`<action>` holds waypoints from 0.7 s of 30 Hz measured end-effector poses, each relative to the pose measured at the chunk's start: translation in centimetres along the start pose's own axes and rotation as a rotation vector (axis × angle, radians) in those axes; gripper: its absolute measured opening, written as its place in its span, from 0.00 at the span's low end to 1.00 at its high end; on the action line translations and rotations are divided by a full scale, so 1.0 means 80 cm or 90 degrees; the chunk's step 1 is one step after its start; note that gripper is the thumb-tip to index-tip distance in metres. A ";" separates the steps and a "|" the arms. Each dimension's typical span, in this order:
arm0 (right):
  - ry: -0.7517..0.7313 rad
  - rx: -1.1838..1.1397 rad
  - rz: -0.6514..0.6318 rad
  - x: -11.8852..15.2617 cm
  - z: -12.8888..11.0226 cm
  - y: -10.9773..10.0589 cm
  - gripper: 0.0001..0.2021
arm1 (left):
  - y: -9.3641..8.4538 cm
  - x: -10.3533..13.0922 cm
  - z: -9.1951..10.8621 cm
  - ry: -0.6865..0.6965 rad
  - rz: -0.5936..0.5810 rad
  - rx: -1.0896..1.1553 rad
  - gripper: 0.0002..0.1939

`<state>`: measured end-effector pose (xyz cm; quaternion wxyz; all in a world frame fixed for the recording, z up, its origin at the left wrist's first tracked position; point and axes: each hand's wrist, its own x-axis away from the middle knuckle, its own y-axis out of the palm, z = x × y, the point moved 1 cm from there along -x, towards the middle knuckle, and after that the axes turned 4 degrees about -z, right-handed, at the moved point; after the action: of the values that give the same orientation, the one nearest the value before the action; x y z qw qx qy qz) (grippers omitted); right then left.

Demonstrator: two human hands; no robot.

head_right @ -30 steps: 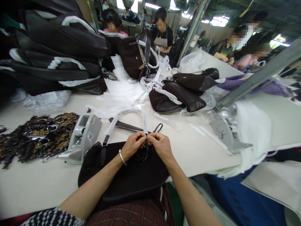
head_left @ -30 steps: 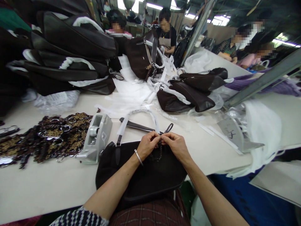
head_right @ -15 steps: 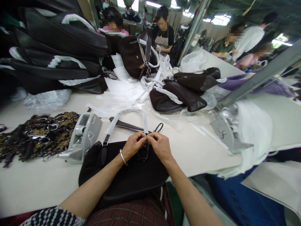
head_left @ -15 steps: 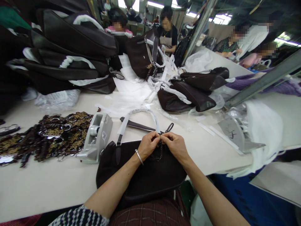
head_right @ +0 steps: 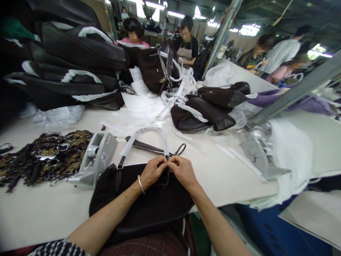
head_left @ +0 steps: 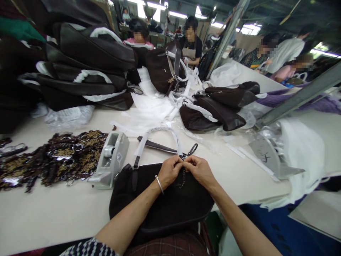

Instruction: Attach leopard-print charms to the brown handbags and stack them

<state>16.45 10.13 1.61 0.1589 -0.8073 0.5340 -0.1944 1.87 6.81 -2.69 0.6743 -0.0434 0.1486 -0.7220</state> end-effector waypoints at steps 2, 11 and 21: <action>0.030 -0.031 -0.023 -0.002 0.003 -0.002 0.05 | 0.003 0.002 -0.003 -0.009 0.004 -0.008 0.09; 0.152 -0.290 -0.089 -0.009 0.027 0.006 0.13 | 0.013 0.009 -0.005 0.025 0.031 -0.125 0.09; 0.089 0.004 0.111 0.019 0.007 -0.074 0.18 | -0.060 -0.010 0.032 -0.082 0.118 0.059 0.19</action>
<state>22.02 10.99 4.09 0.1404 -0.7417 0.6115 -0.2374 -2.01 7.40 1.17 0.7476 -0.0447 0.0748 -0.6584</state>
